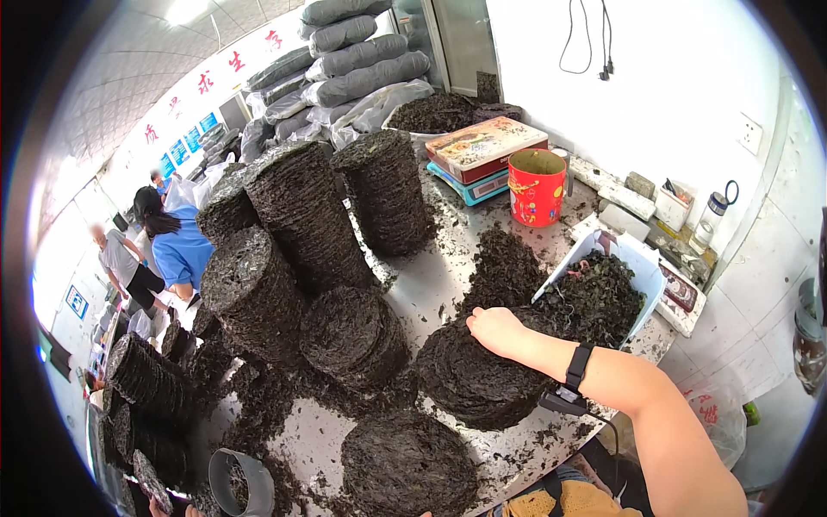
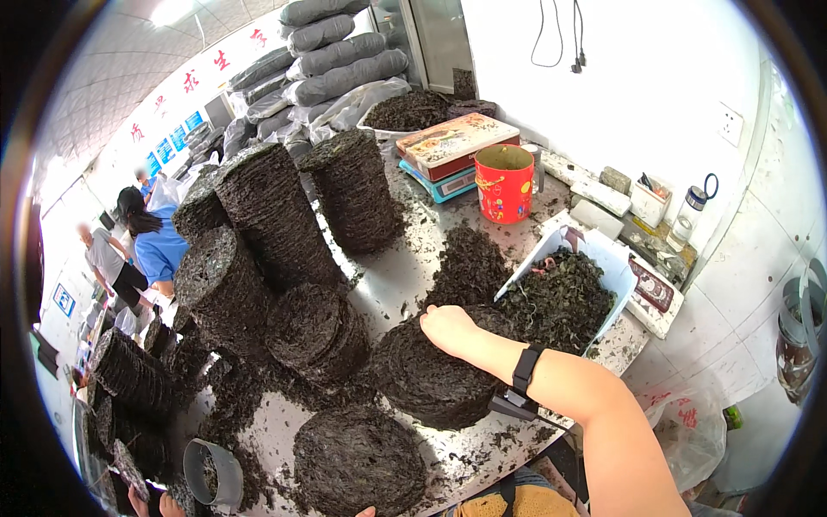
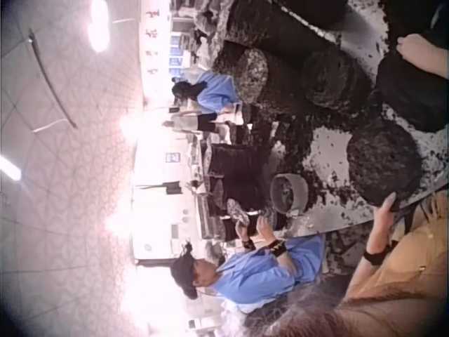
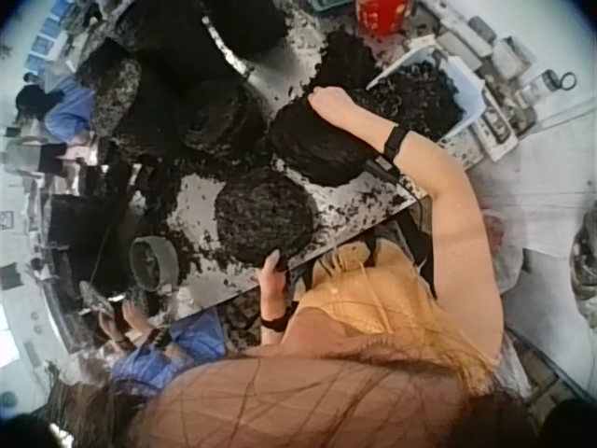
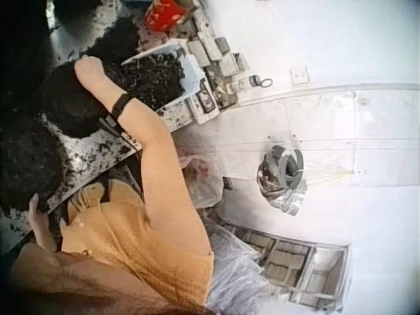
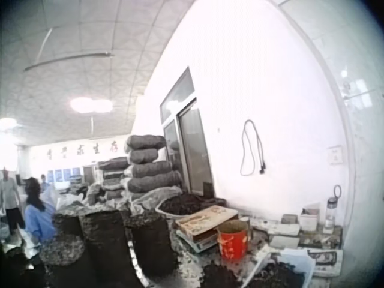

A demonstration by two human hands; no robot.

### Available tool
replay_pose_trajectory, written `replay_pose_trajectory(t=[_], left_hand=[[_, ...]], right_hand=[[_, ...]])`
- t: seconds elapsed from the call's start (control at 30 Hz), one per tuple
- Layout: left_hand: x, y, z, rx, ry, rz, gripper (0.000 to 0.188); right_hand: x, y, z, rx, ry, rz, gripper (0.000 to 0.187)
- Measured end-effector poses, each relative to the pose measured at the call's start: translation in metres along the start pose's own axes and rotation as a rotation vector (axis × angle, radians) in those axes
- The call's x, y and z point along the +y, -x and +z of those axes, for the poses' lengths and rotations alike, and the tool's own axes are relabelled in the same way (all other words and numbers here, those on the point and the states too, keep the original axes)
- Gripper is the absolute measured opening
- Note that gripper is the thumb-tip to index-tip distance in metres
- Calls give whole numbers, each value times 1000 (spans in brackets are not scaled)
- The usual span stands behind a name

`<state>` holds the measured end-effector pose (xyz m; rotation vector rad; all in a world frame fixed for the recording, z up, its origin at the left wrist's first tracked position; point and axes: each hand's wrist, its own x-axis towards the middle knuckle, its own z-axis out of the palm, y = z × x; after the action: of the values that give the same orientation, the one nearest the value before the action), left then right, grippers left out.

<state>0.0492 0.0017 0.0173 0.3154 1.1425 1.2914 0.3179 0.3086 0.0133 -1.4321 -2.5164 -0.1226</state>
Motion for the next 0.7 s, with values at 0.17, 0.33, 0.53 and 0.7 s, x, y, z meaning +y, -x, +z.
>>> replay_pose_trajectory(t=[0.17,0.33,0.53,0.7], left_hand=[[-1,5,5,65,-35,-37,41],[12,12,23,117,-1,-107,48],[-2,2,-2,6,-347,33,17],[10,1,0,175,-61,-100,6]], right_hand=[[26,-1,18,119,-209,39,14],[32,8,-4,-231,-1187,512,17],[42,39,-53,-86,-1626,472,16],[112,133,-94,-251,-651,408,21]])
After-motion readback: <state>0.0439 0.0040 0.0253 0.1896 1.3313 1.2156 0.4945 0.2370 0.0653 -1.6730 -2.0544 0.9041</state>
